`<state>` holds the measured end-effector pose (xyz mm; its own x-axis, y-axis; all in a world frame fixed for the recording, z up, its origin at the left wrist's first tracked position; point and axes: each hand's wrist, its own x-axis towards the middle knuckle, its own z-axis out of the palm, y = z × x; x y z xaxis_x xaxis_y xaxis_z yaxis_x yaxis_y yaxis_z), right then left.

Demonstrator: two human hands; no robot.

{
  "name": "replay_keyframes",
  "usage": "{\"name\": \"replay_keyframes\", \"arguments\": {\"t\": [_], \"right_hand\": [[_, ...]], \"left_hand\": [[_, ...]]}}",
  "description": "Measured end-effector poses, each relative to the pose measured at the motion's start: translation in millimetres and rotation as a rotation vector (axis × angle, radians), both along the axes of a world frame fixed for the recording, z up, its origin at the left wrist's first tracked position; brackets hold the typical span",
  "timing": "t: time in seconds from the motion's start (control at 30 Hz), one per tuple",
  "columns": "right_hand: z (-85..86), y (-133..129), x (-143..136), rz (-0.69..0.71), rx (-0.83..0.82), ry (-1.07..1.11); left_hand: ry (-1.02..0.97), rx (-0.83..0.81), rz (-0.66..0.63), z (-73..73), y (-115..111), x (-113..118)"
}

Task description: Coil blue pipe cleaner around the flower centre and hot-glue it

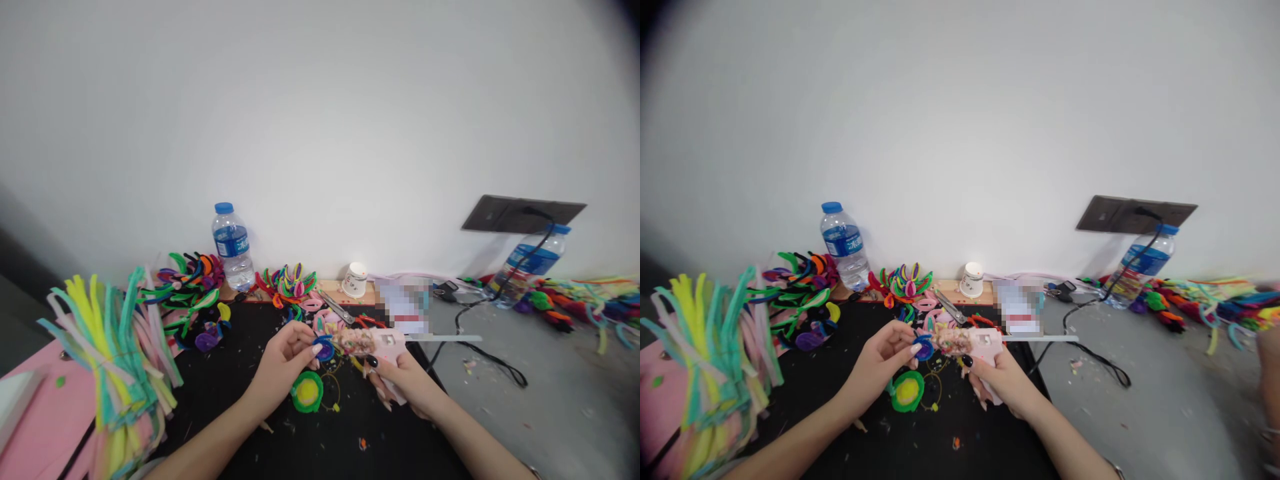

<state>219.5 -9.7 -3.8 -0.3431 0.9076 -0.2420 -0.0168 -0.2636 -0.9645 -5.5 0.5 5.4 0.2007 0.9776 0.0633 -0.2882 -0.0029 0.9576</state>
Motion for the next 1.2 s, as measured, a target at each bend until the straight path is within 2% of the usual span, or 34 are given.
{"name": "replay_keyframes", "arguments": {"t": [0.53, 0.87, 1.2], "right_hand": [[0.2, -1, 1, 0.005, 0.014, 0.001], [4.4, 0, 0, 0.010, 0.000, -0.024], [14.2, -3, 13, 0.001, 0.006, -0.229]], "left_hand": [[-0.014, 0.029, 0.026, -5.8, 2, -2], [0.010, 0.006, 0.068, -0.5, 2, -2], [0.026, 0.009, 0.128, 0.4, 4, -1]]}}
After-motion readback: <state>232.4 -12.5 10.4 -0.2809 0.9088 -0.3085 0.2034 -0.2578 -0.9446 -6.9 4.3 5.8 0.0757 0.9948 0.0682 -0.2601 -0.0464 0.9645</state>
